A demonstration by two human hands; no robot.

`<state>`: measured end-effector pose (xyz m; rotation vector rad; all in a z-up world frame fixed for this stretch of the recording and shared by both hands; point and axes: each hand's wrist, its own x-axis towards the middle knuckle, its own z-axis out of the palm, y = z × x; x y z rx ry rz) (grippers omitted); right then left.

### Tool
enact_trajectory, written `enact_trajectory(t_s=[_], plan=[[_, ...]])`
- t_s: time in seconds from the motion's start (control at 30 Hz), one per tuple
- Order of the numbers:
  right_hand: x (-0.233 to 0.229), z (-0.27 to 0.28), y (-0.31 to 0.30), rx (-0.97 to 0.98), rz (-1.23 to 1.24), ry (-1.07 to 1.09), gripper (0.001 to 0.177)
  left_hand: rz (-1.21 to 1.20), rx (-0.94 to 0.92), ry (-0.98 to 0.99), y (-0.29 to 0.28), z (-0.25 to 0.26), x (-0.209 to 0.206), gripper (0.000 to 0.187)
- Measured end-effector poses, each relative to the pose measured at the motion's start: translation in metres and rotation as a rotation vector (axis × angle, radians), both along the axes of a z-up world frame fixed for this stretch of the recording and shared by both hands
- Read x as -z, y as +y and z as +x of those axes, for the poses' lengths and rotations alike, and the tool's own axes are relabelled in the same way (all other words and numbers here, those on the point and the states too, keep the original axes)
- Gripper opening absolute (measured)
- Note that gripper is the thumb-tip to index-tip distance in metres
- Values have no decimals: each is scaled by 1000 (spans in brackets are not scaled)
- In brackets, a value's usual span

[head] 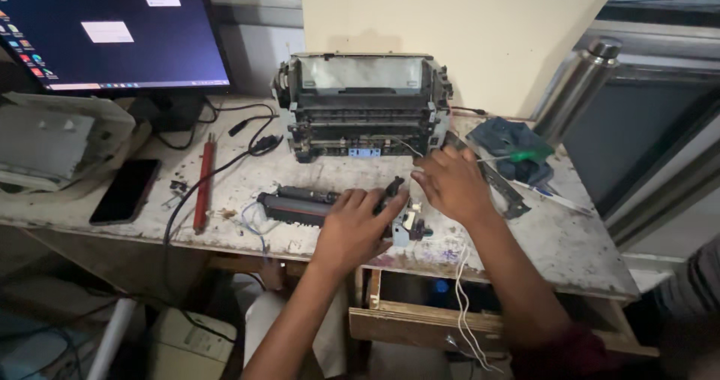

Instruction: The person disassembles a printer component, cleans it with a cloth, and reassembles it using a screwdriver. They handle wires, a cylindrical drum, and a plastic housing while working at a cluttered desk.

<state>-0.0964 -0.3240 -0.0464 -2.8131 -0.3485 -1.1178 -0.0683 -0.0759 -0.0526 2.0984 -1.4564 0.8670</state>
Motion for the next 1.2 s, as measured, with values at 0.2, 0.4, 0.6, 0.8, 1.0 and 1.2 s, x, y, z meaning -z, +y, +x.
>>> enact_trajectory(t_s=[0.2,0.4,0.6,0.8,1.0,1.2], plan=[[-17,-8,-3,-168,192,556,52,-54,31,-63,21,4,14,95],[-12,-8,14,-80,65,691,44,78,-75,-154,29,13,28,81],[13,-3,-25,151,15,437,27,176,-56,-35,3,12,35,91],[1,-10,-31,591,76,310,22,244,-215,3,-40,15,38,101],[0,-19,-20,595,-21,-144,27,194,-317,39,-69,11,37,115],[-5,-22,1,371,64,-241,27,173,-285,133,-66,-5,31,110]])
